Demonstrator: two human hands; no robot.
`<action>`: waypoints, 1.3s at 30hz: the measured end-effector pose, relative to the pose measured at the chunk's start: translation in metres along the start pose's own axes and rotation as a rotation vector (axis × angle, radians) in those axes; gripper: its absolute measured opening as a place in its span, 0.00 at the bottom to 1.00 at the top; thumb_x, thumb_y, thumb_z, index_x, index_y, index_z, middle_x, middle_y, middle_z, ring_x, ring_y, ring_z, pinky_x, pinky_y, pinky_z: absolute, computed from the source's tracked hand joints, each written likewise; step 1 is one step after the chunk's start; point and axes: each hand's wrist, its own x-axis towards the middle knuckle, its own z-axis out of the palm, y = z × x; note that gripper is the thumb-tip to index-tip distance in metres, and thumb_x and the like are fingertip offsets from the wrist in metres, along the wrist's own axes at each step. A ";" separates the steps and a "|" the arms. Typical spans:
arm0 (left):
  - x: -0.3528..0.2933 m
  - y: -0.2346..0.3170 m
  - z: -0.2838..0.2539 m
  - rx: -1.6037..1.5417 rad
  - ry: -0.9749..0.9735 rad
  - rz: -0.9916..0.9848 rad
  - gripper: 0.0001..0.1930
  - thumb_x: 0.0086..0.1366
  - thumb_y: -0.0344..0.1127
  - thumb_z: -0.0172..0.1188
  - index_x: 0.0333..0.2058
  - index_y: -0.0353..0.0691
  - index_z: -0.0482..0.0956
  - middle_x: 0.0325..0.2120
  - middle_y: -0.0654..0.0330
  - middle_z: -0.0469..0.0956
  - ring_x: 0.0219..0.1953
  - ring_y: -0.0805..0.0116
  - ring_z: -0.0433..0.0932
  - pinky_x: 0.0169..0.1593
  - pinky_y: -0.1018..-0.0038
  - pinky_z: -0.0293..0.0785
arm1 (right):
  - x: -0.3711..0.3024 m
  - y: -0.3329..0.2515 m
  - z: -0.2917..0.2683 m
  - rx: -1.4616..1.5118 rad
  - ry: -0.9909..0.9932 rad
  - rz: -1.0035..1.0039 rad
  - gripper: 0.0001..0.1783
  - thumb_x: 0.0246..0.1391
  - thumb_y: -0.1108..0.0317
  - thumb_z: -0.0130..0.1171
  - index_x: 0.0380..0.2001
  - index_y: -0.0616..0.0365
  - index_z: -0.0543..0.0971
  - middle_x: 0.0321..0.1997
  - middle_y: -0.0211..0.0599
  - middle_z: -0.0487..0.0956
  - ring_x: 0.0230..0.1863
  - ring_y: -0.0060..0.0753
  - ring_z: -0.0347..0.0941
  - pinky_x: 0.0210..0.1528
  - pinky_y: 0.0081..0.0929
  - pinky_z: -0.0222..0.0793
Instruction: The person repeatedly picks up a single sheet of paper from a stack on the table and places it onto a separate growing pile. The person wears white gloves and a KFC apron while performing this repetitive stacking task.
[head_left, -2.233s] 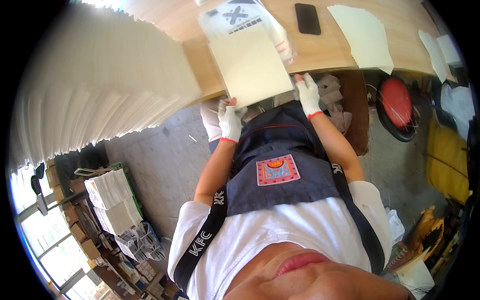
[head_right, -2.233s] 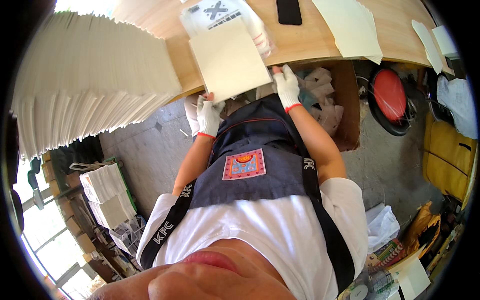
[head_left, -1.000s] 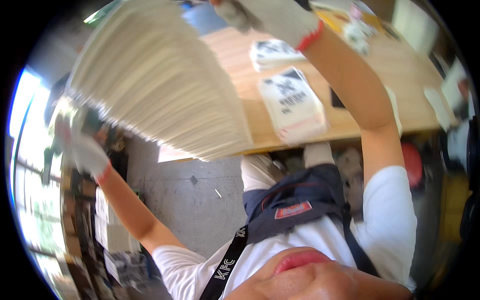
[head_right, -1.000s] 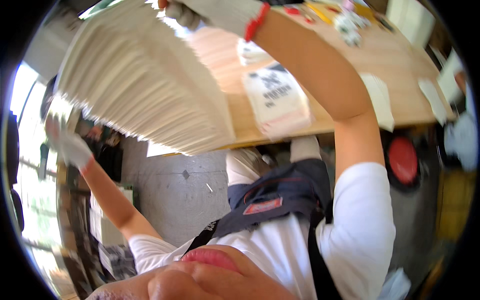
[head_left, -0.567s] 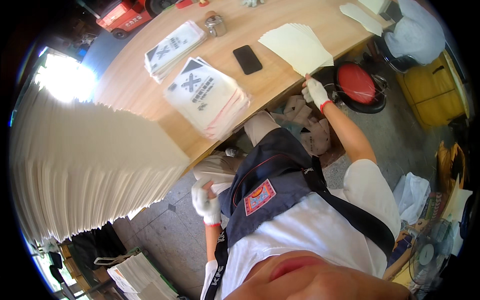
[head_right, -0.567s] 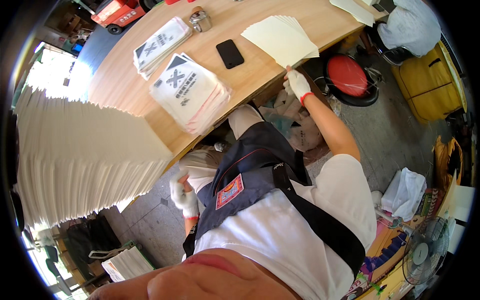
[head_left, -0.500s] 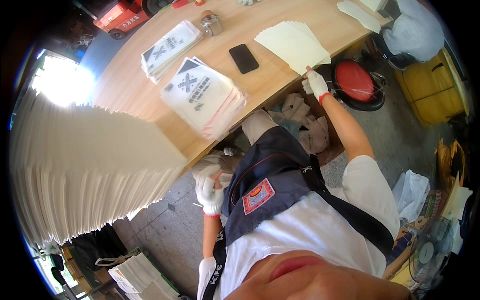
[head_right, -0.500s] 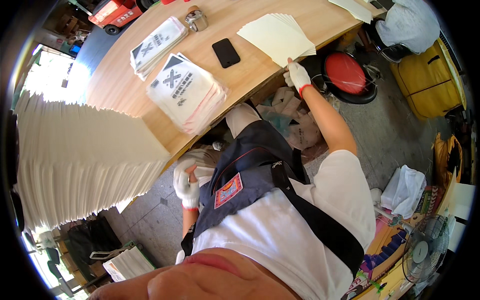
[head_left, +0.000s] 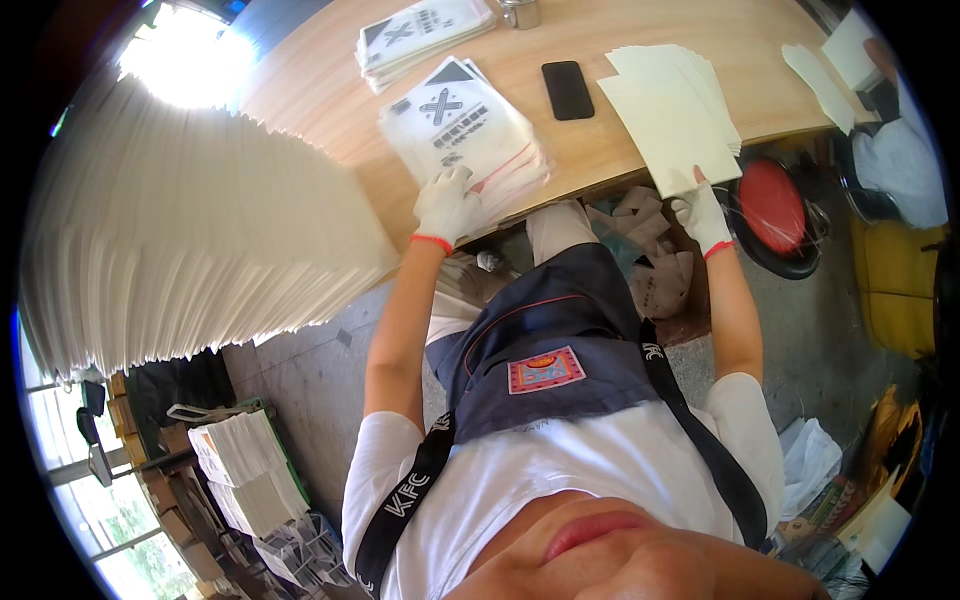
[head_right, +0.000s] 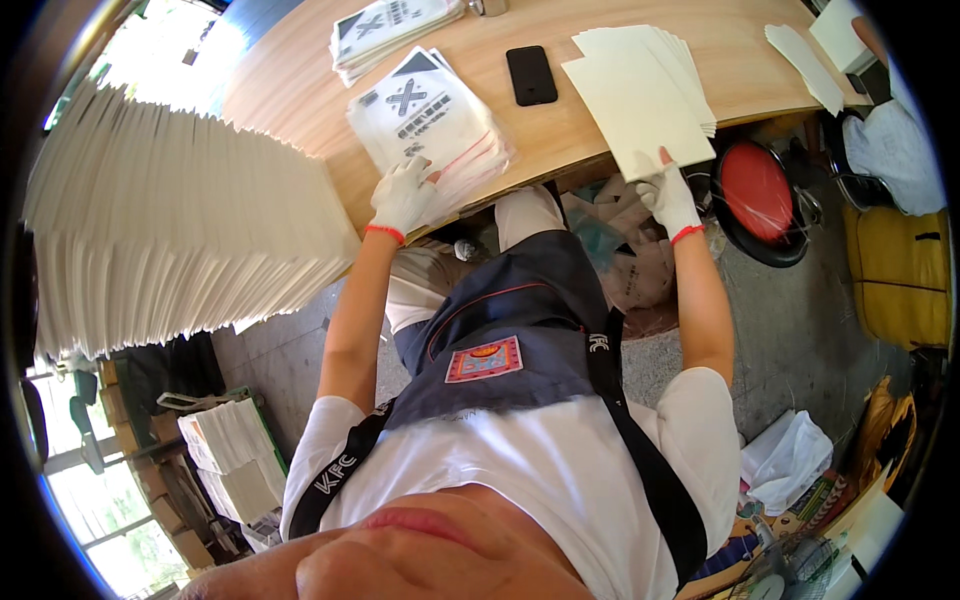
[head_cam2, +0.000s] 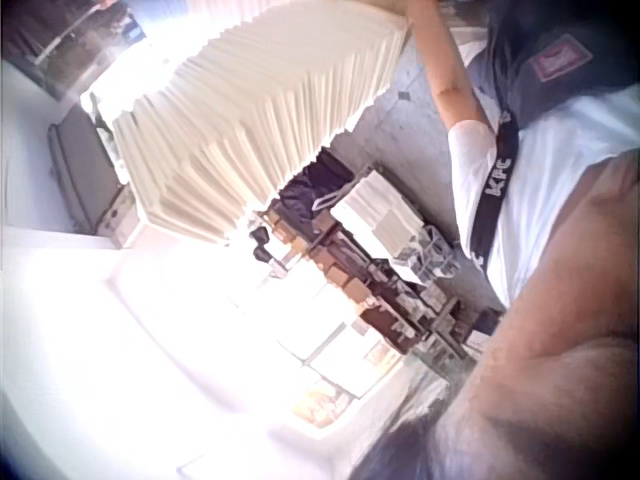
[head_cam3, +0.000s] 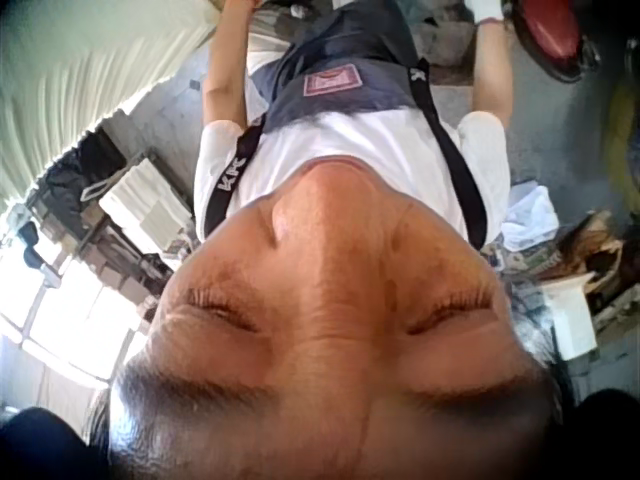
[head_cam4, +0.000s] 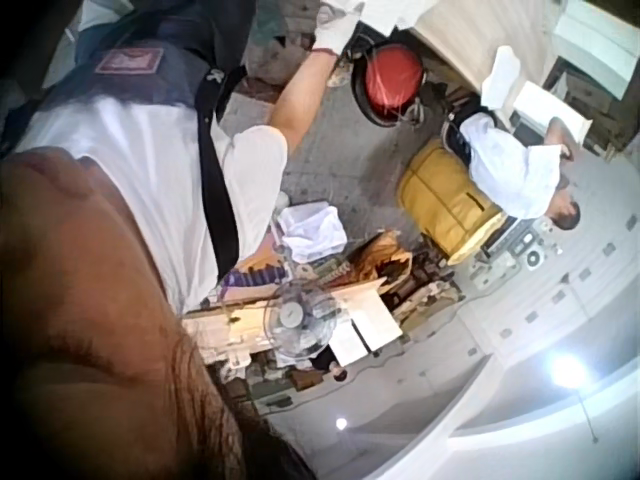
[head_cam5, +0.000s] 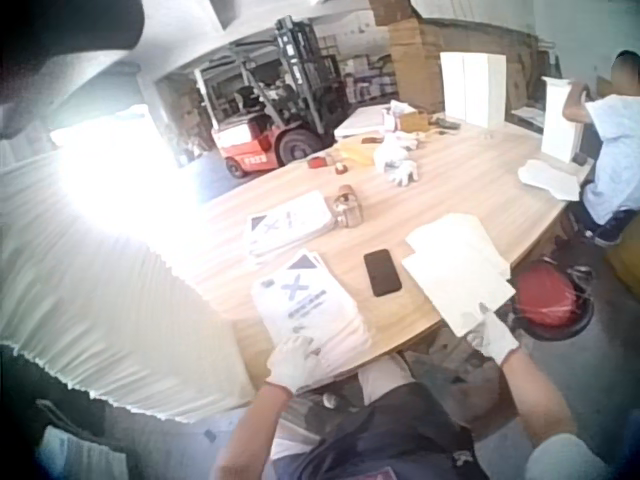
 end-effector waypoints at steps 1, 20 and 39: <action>0.006 -0.002 0.002 0.060 -0.066 -0.031 0.16 0.55 0.43 0.56 0.42 0.46 0.74 0.44 0.57 0.74 0.47 0.58 0.72 0.45 0.63 0.71 | 0.014 0.000 -0.021 0.053 -0.075 -0.045 0.16 0.57 0.49 0.47 0.32 0.50 0.73 0.20 0.26 0.69 0.14 0.19 0.59 0.11 0.14 0.49; 0.013 -0.040 0.013 -0.101 0.267 -0.068 0.07 0.52 0.28 0.51 0.30 0.45 0.75 0.33 0.59 0.75 0.36 0.60 0.75 0.37 0.67 0.71 | -0.049 0.082 0.070 0.030 -0.355 -0.026 0.15 0.54 0.68 0.50 0.45 0.60 0.68 0.33 0.31 0.76 0.20 0.14 0.71 0.12 0.07 0.62; 0.002 -0.042 0.005 -0.589 0.222 0.019 0.15 0.53 0.17 0.46 0.38 0.38 0.75 0.35 0.57 0.74 0.28 0.68 0.72 0.34 0.77 0.69 | -0.055 0.069 0.038 -0.057 -0.433 0.114 0.19 0.53 0.68 0.49 0.47 0.67 0.68 0.37 0.43 0.77 0.26 0.25 0.76 0.21 0.16 0.73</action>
